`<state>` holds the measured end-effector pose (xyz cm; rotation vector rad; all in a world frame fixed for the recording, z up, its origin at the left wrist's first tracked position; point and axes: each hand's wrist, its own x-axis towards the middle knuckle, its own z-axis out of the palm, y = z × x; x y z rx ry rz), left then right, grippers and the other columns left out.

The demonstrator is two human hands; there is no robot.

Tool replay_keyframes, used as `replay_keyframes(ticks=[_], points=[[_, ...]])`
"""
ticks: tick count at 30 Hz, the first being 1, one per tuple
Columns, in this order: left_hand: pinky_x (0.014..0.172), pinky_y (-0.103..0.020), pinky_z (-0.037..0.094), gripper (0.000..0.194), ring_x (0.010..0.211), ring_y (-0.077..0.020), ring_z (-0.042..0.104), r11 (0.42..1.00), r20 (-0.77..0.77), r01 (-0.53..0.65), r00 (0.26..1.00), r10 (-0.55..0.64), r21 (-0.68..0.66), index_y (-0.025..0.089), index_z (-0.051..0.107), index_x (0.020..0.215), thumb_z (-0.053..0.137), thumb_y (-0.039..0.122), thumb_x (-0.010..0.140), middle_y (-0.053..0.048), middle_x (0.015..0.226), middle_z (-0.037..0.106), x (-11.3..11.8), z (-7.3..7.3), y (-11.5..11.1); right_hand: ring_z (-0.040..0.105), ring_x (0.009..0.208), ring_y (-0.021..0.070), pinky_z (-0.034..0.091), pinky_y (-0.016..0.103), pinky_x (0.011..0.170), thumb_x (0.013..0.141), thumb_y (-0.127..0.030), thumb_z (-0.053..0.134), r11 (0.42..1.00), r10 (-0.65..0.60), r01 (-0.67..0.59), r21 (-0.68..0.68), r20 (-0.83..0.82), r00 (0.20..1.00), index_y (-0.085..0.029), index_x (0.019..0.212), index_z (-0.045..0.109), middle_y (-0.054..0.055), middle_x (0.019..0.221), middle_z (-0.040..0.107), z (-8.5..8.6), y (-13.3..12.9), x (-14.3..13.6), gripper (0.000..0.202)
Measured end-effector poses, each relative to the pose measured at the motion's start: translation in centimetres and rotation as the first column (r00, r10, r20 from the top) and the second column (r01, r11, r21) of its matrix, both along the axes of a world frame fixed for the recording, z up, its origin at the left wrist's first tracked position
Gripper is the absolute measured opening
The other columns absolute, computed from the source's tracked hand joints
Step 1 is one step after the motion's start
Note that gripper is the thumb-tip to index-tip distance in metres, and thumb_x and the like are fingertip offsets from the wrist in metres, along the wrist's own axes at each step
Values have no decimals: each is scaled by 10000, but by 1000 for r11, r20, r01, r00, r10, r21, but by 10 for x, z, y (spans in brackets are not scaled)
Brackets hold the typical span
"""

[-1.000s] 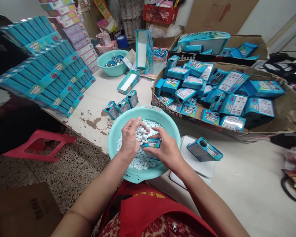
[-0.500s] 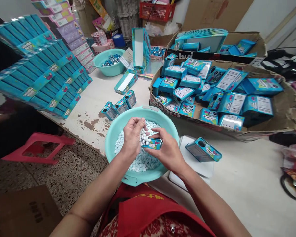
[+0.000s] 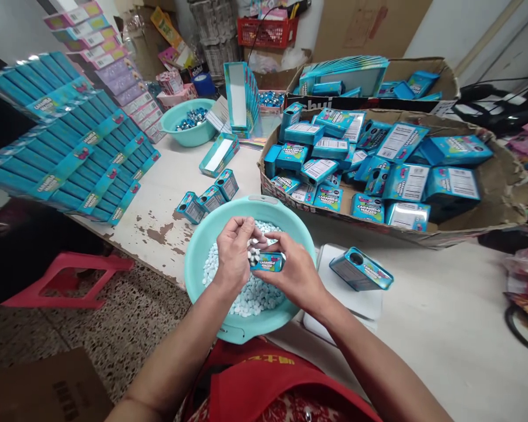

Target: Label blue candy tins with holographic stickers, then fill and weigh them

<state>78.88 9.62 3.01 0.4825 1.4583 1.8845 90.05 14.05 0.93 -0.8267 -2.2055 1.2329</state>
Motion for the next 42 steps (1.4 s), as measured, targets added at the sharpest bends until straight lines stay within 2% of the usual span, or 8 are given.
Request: replay_keyframes(ticks=[11,17,20,24,29,33,37,42], points=[[336,-119,224,243,350,-9,319,996,96,84,992,-87,33,158,513,726,713,298,721,82,482,451,-5,9,0,629,1024,243,463,398,880,644,-218,766,999,-47,45,-27,-66,997,-251,1145,493,28,1010,695,-6,-1,3,571],[429,-127,401,123,481,-49,508,988,390,-83,912,128,-130,147,521,731,588,205,817,15,605,541,-46,-12,-10,637,983,237,480,409,873,650,-222,767,995,-94,89,-46,-101,991,-240,1122,527,38,992,684,-7,-2,12,530],[375,-120,308,127,439,-38,435,944,439,148,898,-4,-294,135,525,715,593,201,799,14,600,512,-53,-37,-20,642,956,225,500,393,855,654,-235,765,994,-98,89,-65,-140,985,-229,1091,556,48,1019,670,-4,-3,16,484],[478,-149,347,144,545,-63,456,800,126,385,920,-370,-460,140,562,715,663,243,706,21,644,521,-53,-56,-33,645,918,204,523,342,821,644,-280,789,983,-170,151,-106,-204,964,-225,1014,615,38,1004,672,14,-7,38,413],[516,-209,335,112,570,-106,436,421,-129,553,489,-863,-719,164,598,742,590,264,693,27,632,519,-57,-41,-12,655,830,191,541,324,769,626,-289,812,943,-329,310,-120,-209,921,-231,923,657,14,906,692,39,-11,86,340],[553,-233,363,123,599,-123,477,366,-241,551,287,-927,-750,167,583,778,540,267,720,13,674,552,-40,-6,35,657,848,195,539,322,771,682,-305,778,905,-420,425,-18,-200,885,-238,881,683,22,894,696,39,-15,132,231],[615,-241,375,116,676,-129,508,325,-415,572,-30,-909,-753,171,600,820,501,208,770,2,759,595,13,26,82,665,812,201,549,307,733,677,-345,773,807,-589,590,-14,-85,804,-234,876,689,32,899,701,24,-25,174,243],[693,-258,382,153,781,-151,533,307,-524,484,-415,-744,-819,165,597,799,463,94,779,-24,841,590,74,28,116,672,752,216,565,294,669,622,-443,771,639,-762,763,-94,51,645,-218,821,700,34,842,714,8,-40,208,309]])
